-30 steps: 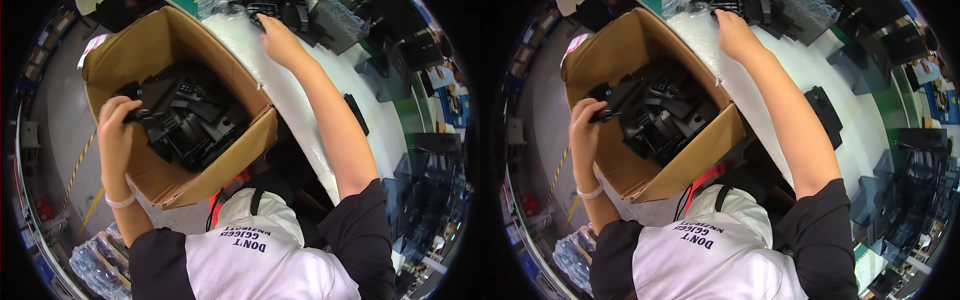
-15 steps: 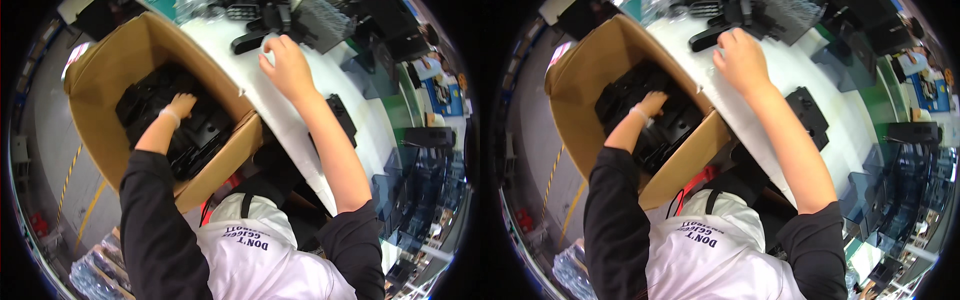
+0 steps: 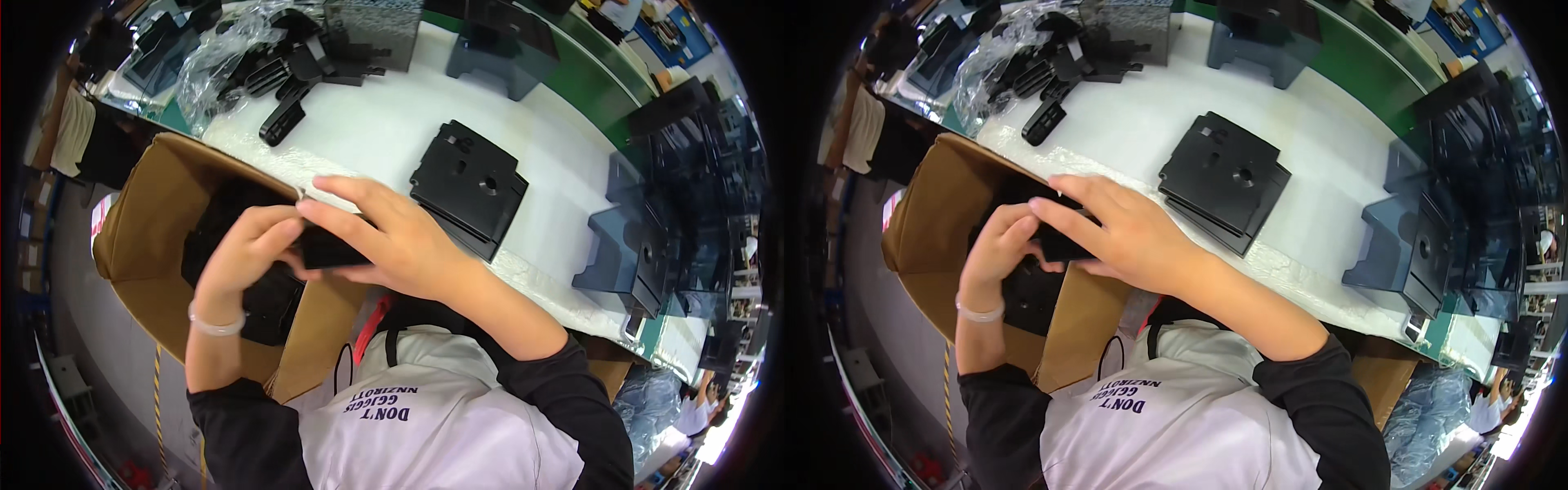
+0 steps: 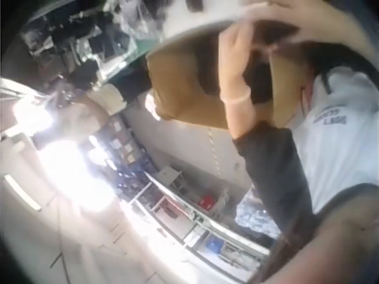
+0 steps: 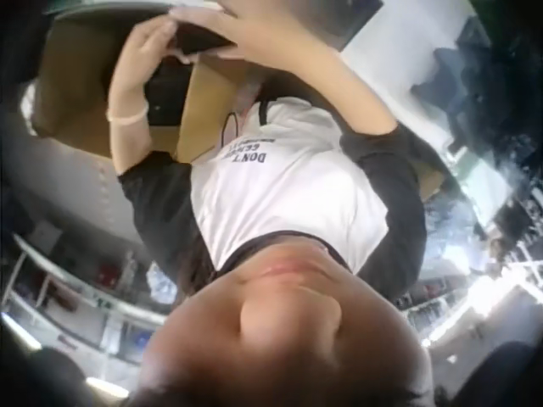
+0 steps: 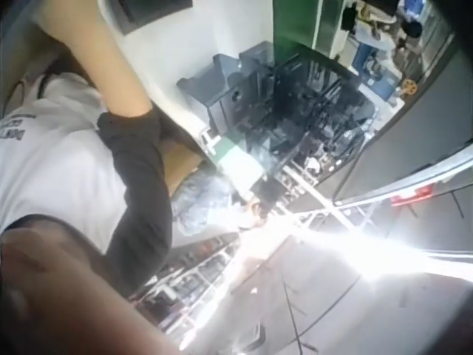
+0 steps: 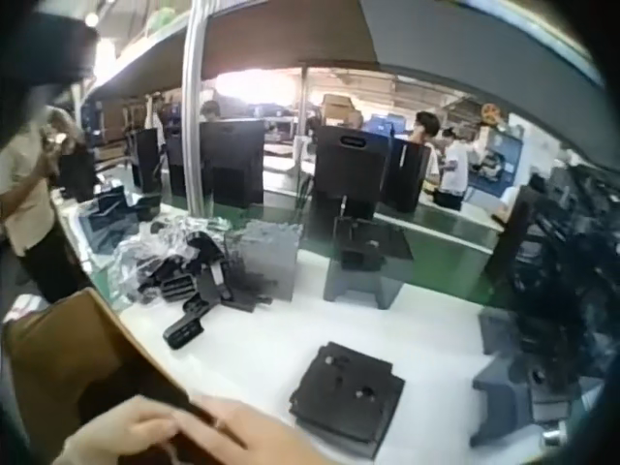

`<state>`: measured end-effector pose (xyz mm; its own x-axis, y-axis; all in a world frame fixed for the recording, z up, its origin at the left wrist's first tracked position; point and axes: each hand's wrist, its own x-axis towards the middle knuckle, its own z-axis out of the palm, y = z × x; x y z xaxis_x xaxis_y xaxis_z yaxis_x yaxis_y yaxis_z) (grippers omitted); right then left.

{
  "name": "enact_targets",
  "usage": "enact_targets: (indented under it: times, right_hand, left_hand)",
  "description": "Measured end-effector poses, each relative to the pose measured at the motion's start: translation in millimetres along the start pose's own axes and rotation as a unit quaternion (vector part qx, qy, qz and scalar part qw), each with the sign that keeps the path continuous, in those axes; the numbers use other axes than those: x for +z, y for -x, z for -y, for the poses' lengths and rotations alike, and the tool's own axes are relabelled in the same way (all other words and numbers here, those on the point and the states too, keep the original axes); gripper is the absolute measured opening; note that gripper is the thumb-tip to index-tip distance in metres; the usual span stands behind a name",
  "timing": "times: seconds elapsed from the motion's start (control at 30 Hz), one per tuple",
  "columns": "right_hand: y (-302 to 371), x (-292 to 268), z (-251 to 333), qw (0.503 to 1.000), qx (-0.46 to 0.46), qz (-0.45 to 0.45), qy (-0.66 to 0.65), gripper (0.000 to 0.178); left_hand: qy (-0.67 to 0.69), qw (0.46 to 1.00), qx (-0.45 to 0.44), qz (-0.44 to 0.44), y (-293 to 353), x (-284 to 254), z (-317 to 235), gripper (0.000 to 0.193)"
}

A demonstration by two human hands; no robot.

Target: Assembling plastic components and placing them into protective plastic bags on a production line.

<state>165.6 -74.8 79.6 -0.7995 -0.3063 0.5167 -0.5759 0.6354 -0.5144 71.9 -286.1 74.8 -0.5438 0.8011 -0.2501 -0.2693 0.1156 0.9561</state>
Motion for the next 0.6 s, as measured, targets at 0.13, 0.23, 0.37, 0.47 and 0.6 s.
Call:
enact_targets:
  times: [0.13, 0.23, 0.37, 0.47, 0.6]
  right_hand:
    - [38, -28, -14, 0.993, 0.070, -0.091, 0.025, 0.063]
    - [71, -56, -29, 0.950, 0.246, -0.194, -0.017, 0.058]
    - [110, -82, -54, 0.787, 0.415, -0.314, -0.333, 0.049]
    - [124, -85, -69, 0.795, 0.385, -0.315, -0.346, 0.050]
    - [100, -93, -50, 0.858, 0.341, -0.282, -0.263, 0.053]
  left_hand:
    - [-0.145, 0.984, 0.103, 0.000, -64, 26, -11, 0.038]
    - [-0.174, 0.978, 0.103, -0.060, -120, 26, -10, 0.041]
    - [-0.456, 0.884, 0.036, -0.095, -174, 63, 1, 0.045]
    - [-0.449, 0.880, 0.116, -0.101, -196, 71, 19, 0.045]
    - [-0.220, 0.968, 0.118, -0.015, -166, 86, 7, 0.038]
